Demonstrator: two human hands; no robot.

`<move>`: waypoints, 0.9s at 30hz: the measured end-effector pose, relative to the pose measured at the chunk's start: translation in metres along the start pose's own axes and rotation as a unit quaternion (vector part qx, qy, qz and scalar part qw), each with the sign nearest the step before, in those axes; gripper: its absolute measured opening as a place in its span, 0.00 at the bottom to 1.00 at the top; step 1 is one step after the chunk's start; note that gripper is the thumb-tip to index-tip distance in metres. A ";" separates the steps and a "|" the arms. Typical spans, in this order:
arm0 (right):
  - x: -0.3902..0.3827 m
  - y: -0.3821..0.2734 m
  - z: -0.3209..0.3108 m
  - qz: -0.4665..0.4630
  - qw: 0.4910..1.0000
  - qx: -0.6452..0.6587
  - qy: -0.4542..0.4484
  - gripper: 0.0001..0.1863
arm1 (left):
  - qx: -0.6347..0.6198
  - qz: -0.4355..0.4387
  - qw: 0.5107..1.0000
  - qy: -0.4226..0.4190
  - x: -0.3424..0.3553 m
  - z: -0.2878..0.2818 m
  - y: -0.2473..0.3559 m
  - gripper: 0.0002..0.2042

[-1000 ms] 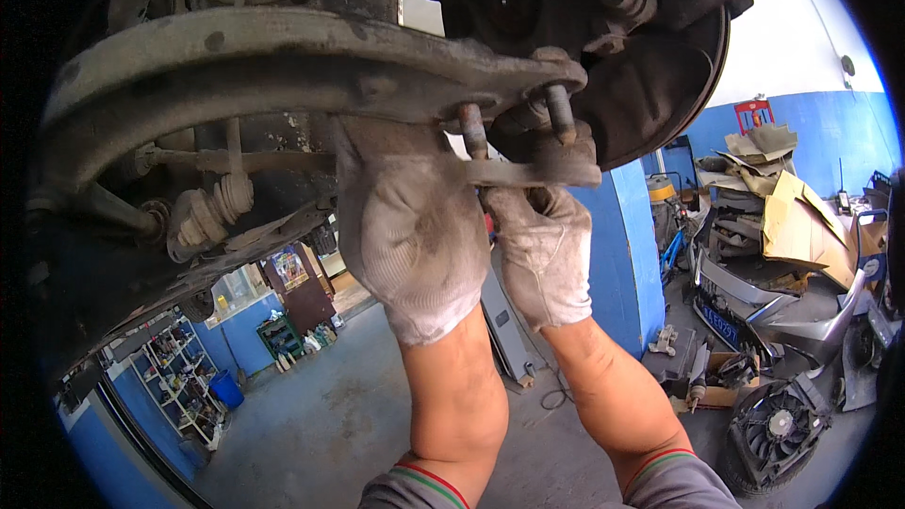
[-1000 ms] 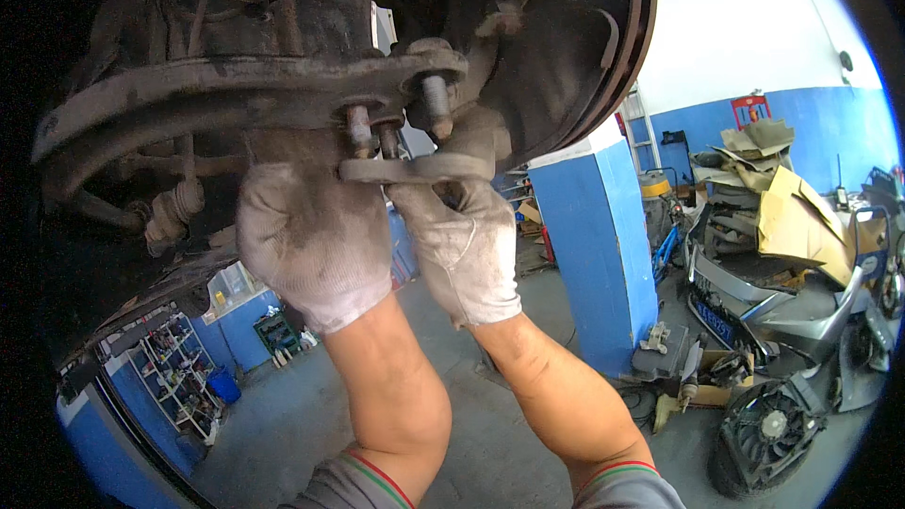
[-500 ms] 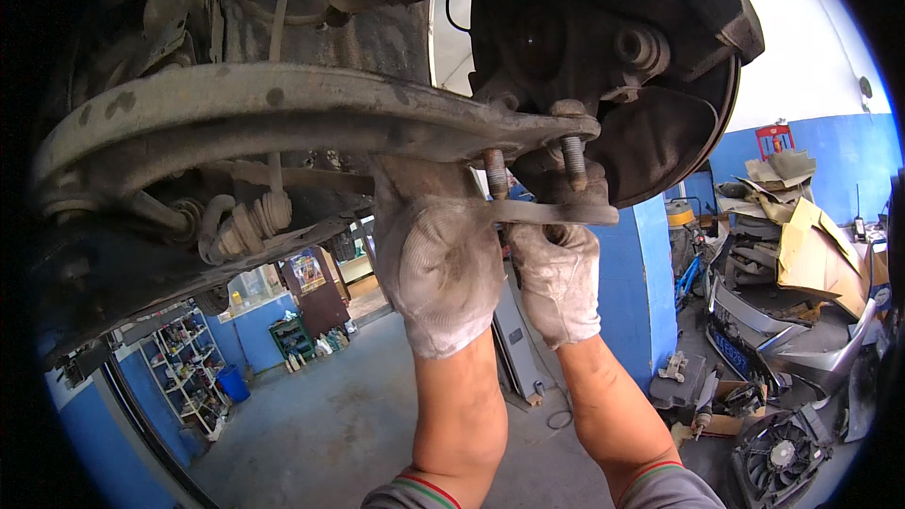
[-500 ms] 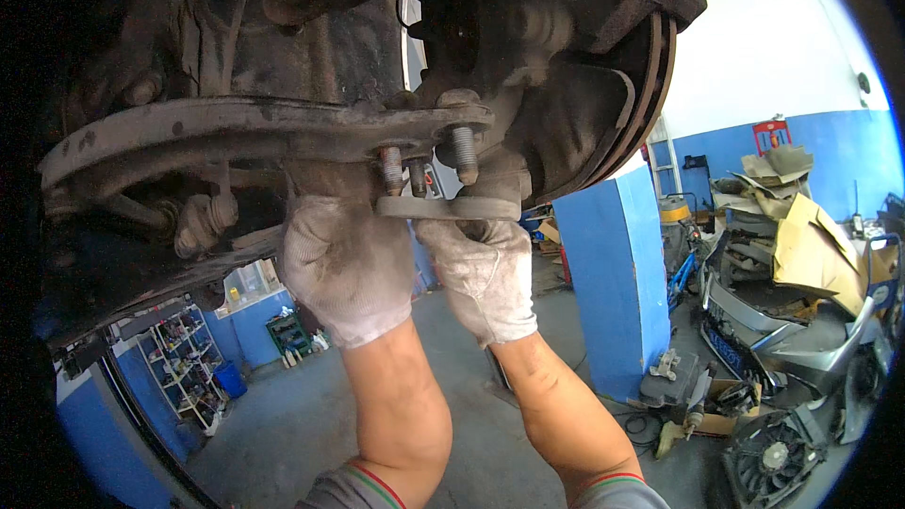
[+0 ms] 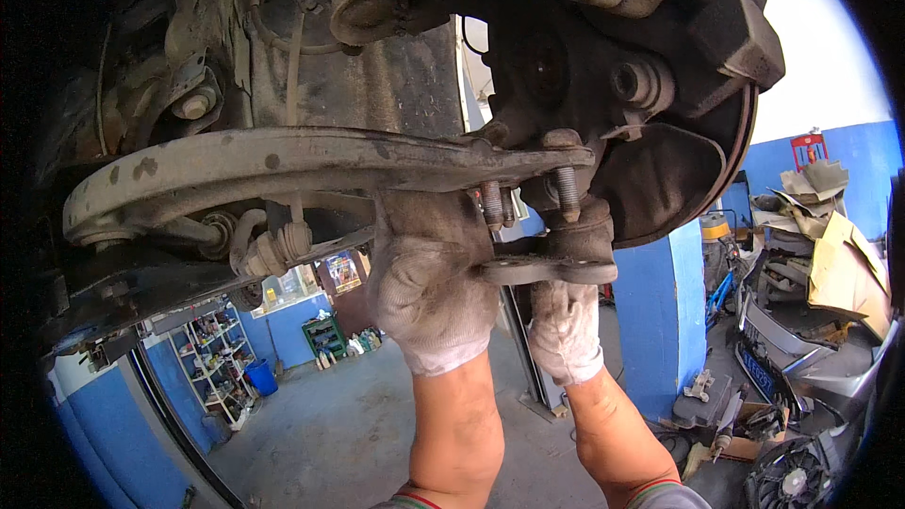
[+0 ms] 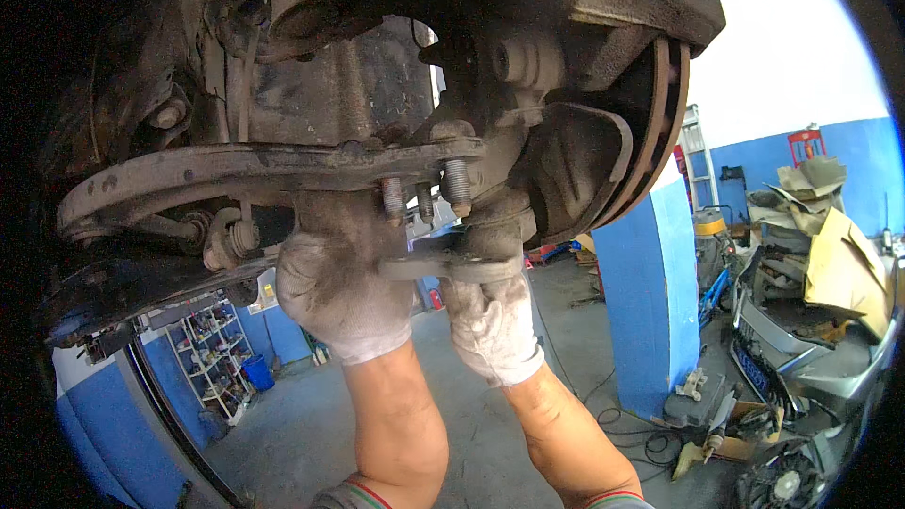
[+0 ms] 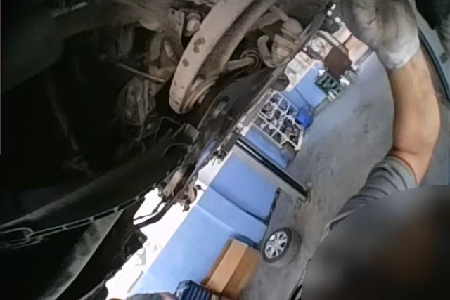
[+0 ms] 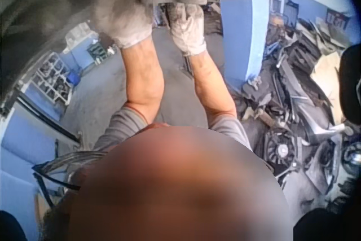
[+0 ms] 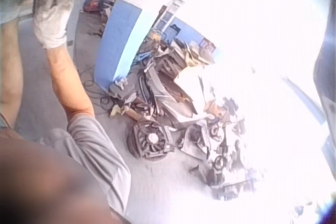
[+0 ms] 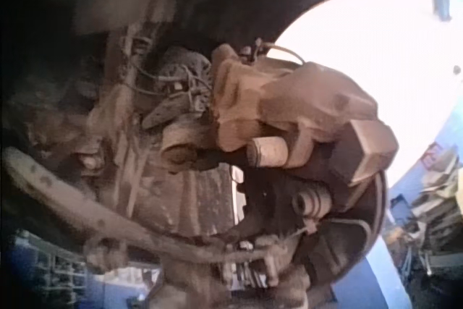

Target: The person works under a lifted car, removing a suspension component from a cardboard box and installing it into the wheel well. They align and secure the part by hand, then adjust the brake caliper and surrounding hardware.

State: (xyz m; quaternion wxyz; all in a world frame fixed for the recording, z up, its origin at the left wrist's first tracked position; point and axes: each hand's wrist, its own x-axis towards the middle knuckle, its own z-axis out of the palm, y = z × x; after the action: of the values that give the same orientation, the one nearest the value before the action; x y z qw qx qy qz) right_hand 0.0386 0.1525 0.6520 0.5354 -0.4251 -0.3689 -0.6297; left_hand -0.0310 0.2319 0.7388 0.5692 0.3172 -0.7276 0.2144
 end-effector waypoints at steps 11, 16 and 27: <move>0.018 -0.013 -0.035 0.091 0.985 0.121 -0.084 0.09 | -0.001 -0.100 0.991 -0.085 0.026 -0.015 0.026 0.32; 0.015 -0.003 -0.044 0.118 0.973 0.128 -0.151 0.12 | -0.109 -0.087 0.984 -0.109 0.055 -0.023 0.030 0.36; 0.004 -0.014 -0.039 0.324 0.909 0.242 -0.104 0.09 | -0.039 0.025 0.997 0.069 0.050 0.020 0.017 0.40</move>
State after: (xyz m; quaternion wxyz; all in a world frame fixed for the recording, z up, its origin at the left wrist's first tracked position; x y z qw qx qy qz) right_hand 0.0187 0.1175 0.6412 0.7550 -0.4419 -0.4055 -0.2651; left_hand -0.0640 0.2195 0.7825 0.6243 0.2604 -0.7024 0.2213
